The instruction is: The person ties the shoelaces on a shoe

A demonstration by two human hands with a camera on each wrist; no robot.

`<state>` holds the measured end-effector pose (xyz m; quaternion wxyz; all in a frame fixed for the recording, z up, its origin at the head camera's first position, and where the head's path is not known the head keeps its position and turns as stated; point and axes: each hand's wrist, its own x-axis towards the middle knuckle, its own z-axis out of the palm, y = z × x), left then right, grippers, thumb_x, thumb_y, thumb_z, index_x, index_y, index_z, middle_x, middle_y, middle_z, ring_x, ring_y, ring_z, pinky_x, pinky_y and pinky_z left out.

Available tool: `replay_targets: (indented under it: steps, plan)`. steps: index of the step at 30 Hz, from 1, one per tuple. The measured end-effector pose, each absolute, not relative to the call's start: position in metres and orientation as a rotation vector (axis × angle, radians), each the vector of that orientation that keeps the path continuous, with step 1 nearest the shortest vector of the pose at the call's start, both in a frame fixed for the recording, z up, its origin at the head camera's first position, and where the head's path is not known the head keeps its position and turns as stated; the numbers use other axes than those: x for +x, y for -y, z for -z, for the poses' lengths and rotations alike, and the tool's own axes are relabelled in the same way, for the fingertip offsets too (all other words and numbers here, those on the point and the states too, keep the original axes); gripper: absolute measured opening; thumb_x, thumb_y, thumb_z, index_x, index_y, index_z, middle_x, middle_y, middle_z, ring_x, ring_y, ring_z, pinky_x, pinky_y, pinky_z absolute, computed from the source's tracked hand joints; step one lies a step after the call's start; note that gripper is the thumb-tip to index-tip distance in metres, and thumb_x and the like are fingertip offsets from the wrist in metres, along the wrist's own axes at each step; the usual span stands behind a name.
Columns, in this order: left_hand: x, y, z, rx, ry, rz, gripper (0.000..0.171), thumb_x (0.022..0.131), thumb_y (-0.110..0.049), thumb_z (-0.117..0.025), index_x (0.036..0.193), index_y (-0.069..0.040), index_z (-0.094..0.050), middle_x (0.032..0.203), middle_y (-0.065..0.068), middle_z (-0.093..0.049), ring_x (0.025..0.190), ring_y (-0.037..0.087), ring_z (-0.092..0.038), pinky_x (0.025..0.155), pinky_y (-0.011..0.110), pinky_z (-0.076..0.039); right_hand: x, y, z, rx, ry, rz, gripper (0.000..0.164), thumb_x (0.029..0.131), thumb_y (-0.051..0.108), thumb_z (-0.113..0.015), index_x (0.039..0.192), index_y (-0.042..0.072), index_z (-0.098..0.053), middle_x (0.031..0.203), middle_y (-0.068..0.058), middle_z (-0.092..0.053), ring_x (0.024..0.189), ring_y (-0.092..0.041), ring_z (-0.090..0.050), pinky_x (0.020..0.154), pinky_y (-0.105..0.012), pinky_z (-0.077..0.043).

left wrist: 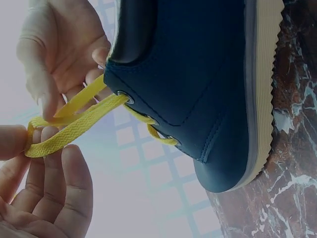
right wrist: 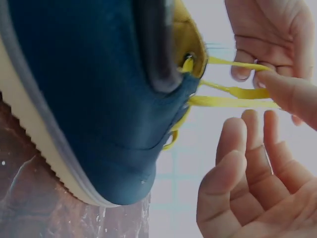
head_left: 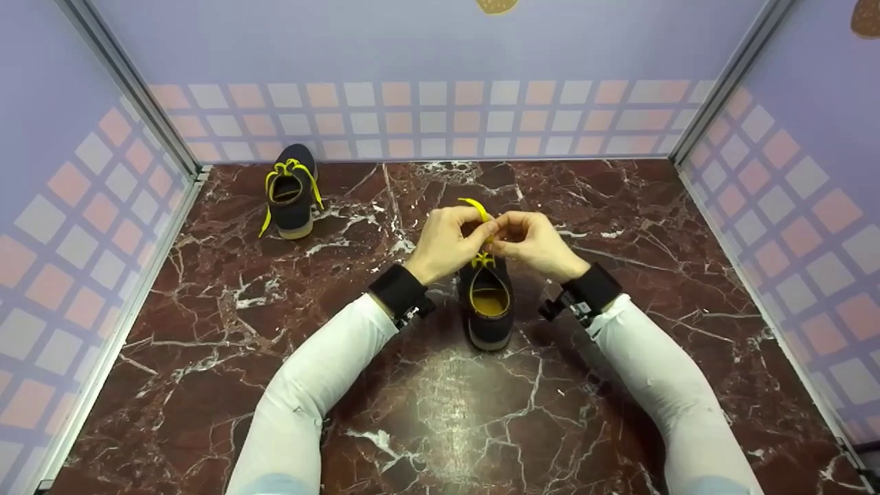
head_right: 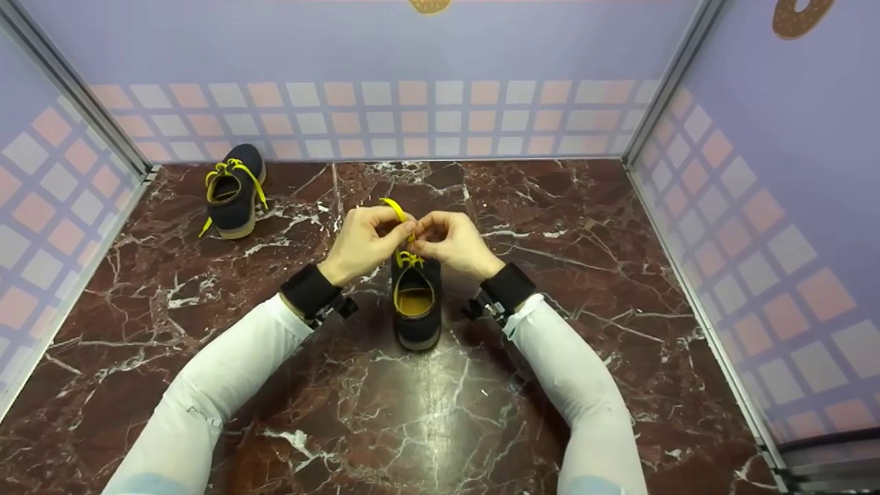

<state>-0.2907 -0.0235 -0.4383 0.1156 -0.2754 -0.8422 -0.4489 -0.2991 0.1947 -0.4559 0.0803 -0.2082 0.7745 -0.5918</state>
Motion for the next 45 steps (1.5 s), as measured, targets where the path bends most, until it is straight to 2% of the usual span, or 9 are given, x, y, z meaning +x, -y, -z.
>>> replay_targets:
  steps: [3, 10, 18, 25, 29, 33, 37, 42, 45]
  plan:
    - [-0.289, 0.023, 0.439, -0.804, 2.462, 1.29, 0.019, 0.106, -0.023, -0.077, 0.108, -0.007, -0.087, 0.101, 0.011, -0.087, 0.079, 0.025, -0.073, 0.072, 0.024, -0.048, -0.3, -0.193, 0.46, -0.629, -2.288, 1.76, 0.034, 0.099, -0.003, -0.076, 0.132, -0.006, -0.07, 0.098, 0.001, -0.08, 0.085, -0.006, -0.074, 0.075, -0.02, -0.062]
    - [-0.288, 0.024, 0.442, -0.799, 2.435, 1.29, 0.018, 0.104, -0.02, -0.078, 0.111, -0.006, -0.087, 0.105, 0.013, -0.087, 0.079, 0.026, -0.073, 0.071, 0.024, -0.046, -0.299, -0.19, 0.466, -0.649, -2.284, 1.732, 0.04, 0.108, -0.001, -0.061, 0.146, -0.009, -0.064, 0.091, 0.007, -0.078, 0.073, -0.005, -0.067, 0.061, -0.017, -0.054]
    - [-0.286, 0.023, 0.446, -0.788, 2.393, 1.365, 0.019, 0.106, -0.019, -0.076, 0.115, -0.006, -0.087, 0.111, 0.013, -0.088, 0.097, 0.03, -0.083, 0.085, 0.041, -0.063, -0.296, -0.188, 0.467, -0.564, -2.288, 1.831, 0.03, 0.106, 0.001, -0.063, 0.13, -0.013, -0.073, 0.087, 0.007, -0.08, 0.062, -0.005, -0.064, 0.053, -0.017, -0.051]
    - [-0.287, 0.02, 0.447, -0.683, 2.329, 1.607, 0.022, 0.11, -0.021, -0.072, 0.11, -0.004, -0.087, 0.101, 0.014, -0.088, 0.072, 0.013, -0.069, 0.066, 0.02, -0.047, -0.295, -0.184, 0.465, -0.465, -2.047, 2.301, 0.024, 0.11, 0.001, -0.064, 0.128, -0.005, -0.079, 0.1, 0.004, -0.086, 0.08, -0.008, -0.077, 0.071, -0.021, -0.064]
    - [-0.286, 0.016, 0.447, -0.577, 2.251, 1.732, 0.024, 0.112, -0.021, -0.07, 0.106, -0.004, -0.086, 0.099, 0.015, -0.087, 0.068, 0.002, -0.06, 0.062, 0.018, -0.042, -0.295, -0.179, 0.466, -0.486, -2.048, 2.451, 0.021, 0.111, -0.003, -0.062, 0.12, -0.002, -0.081, 0.099, 0.004, -0.086, 0.082, -0.008, -0.08, 0.075, -0.024, -0.067]
    - [-0.287, 0.012, 0.445, -0.474, 2.17, 1.843, 0.031, 0.115, -0.021, -0.065, 0.101, -0.002, -0.085, 0.095, 0.016, -0.085, 0.071, 0.007, -0.062, 0.065, 0.021, -0.045, -0.292, -0.175, 0.464, -0.497, -1.981, 2.541, 0.037, 0.11, -0.009, -0.059, 0.147, -0.011, -0.061, 0.097, 0.003, -0.087, 0.083, -0.008, -0.08, 0.074, -0.023, -0.066]
    - [-0.288, 0.008, 0.441, -0.39, 2.049, 2.049, 0.036, 0.117, -0.019, -0.061, 0.096, 0.001, -0.082, 0.089, 0.01, -0.081, 0.077, 0.009, -0.069, 0.078, 0.034, -0.064, -0.292, -0.17, 0.46, -0.42, -1.756, 2.646, 0.06, 0.112, -0.007, -0.055, 0.168, -0.007, -0.034, 0.097, 0.001, -0.087, 0.084, -0.01, -0.078, 0.074, -0.02, -0.061]
    - [-0.286, 0.003, 0.437, -0.259, 1.87, 2.35, 0.04, 0.119, -0.02, -0.056, 0.089, -0.005, -0.079, 0.08, -0.004, -0.076, 0.076, 0.011, -0.076, 0.078, 0.035, -0.068, -0.291, -0.166, 0.456, -0.264, -1.605, 2.676, 0.029, 0.116, 0.0, -0.051, 0.139, 0.003, -0.068, 0.097, -0.001, -0.086, 0.088, -0.011, -0.078, 0.077, -0.022, -0.06]
    - [-0.284, 0.0, 0.436, -0.221, 1.792, 2.458, 0.041, 0.12, -0.022, -0.055, 0.087, -0.01, -0.077, 0.079, -0.005, -0.075, 0.074, 0.011, -0.076, 0.075, 0.028, -0.064, -0.291, -0.165, 0.454, -0.207, -1.563, 2.669, 0.03, 0.118, 0.005, -0.048, 0.124, 0.015, -0.075, 0.097, 0.0, -0.084, 0.087, -0.011, -0.076, 0.079, -0.023, -0.058]
